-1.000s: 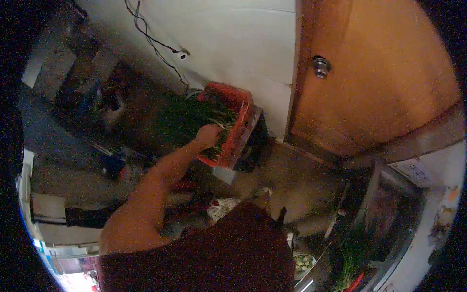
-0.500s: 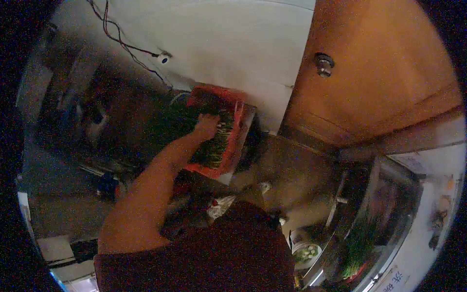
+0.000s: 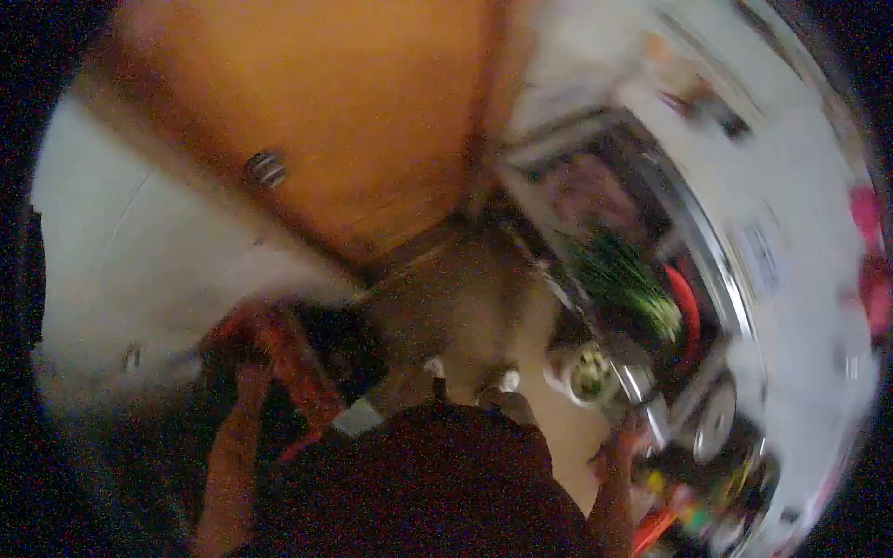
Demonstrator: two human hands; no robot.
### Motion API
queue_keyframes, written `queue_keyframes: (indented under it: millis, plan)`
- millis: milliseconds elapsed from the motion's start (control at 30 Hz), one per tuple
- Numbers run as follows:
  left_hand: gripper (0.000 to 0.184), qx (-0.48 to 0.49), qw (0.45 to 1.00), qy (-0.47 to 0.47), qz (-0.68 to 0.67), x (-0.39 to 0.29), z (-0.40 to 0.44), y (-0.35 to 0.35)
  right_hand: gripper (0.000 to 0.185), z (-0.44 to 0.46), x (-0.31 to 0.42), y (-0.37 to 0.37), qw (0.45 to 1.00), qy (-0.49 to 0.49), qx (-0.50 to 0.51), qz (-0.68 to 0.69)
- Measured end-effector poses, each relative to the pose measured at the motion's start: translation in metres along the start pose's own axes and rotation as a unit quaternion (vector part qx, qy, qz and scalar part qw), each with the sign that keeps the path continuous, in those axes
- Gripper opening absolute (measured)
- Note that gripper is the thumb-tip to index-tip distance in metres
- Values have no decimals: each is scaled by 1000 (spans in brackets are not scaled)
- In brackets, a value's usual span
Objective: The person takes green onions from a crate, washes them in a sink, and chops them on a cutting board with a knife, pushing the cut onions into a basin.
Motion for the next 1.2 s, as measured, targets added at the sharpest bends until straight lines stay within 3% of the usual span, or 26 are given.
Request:
queue_keyframes:
  millis: [33, 100, 133, 167, 233, 367, 433, 467, 500, 533, 567, 600, 633, 667, 733, 800, 833, 867, 900, 967, 1033, 1067, 1133, 1200]
  plan:
    - [21, -189, 975, -94, -67, -2, -19, 15, 25, -12, 6, -4, 992, -22, 26, 118]
    - [19, 118, 972, 19, -204, 22, -16, -52, 15, -38, 16, -11, 929, -66, 62, 359]
    - [30, 172, 980, -50, -88, 17, -17, -53, 10, -60, 40, 0, 920, -90, 43, 379]
    - [43, 112, 988, -107, -14, 20, -30, -57, 9, -62, 41, -1, 920, -129, 32, 369]
    - [45, 313, 942, -49, -114, 13, -22, -56, 22, -63, 45, -9, 911, -77, 101, 393]
    - [43, 337, 939, -57, -24, 29, -16, -75, 21, -67, 39, -10, 924, -107, 58, 363]
    - [41, 268, 963, 1, -36, 37, -7, -57, 16, -71, 40, -8, 901, -133, 64, 408]
    - [39, 214, 973, 48, -67, 25, 2, -5, 16, -65, 30, -15, 898, -135, 61, 414]
    - [35, 114, 974, 146, -129, 39, 7, 31, 17, -55, 22, -19, 915, -107, 42, 387]
    - [35, 108, 976, 141, -128, 43, 6, 41, 17, -47, 17, -20, 930, -79, 23, 359]
    - [32, -91, 977, 97, -167, 50, 5, 78, 17, -45, 15, -21, 927, -82, 20, 365]
    - [30, -286, 936, 47, -199, 59, -8, 118, 18, -47, 14, -25, 912, -112, 27, 393]
    - [30, -292, 935, 39, -196, 74, -9, 132, 18, -48, 11, -29, 895, -142, 35, 422]
    - [33, -313, 902, 120, -272, 114, -14, 145, 18, -45, 4, -35, 890, -147, 33, 431]
    - [38, -344, 797, 270, -417, 188, -21, 166, 16, -34, -2, -42, 904, -107, 1, 415]
    - [43, -354, 647, 404, -541, 219, -34, 182, 15, -21, -10, -48, 902, -95, -14, 421]
    - [43, -362, 647, 396, -542, 209, -21, 213, 15, -13, -9, -46, 906, -77, -30, 415]
    - [47, -397, 796, 316, -331, 181, 8, 296, 15, -4, -11, -50, 900, -81, -32, 427]
    - [52, -405, 884, 215, -91, 139, 38, 362, 15, 2, -16, -55, 899, -91, -39, 427]
    - [75, -279, 807, 327, -405, 158, 104, 352, 16, 4, -10, -41, 894, -107, -42, 433]
    - [42, -352, 871, 93, -331, 20, 182, 422, 20, 5, 4, -23, 849, -143, 19, 508]
    - [31, -380, 878, -25, -291, -66, 214, 463, 20, 13, -1, -23, 847, -146, 22, 511]
    - [29, -292, 858, -173, -385, -258, 270, 522, 25, 26, -3, -25, 861, -116, 28, 494]
    - [32, -130, 814, -272, -497, -441, 304, 542, 29, 32, -7, -23, 879, -84, -6, 468]
Point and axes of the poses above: each hand's wrist, its own z-axis towards the middle knuckle, its own y-axis out of the back of the hand, x = y × z, the point moved 10 cm from there along z, towards the middle knuckle, and after that the axes turned 11 degrees about -y, right-handed, at the moved point
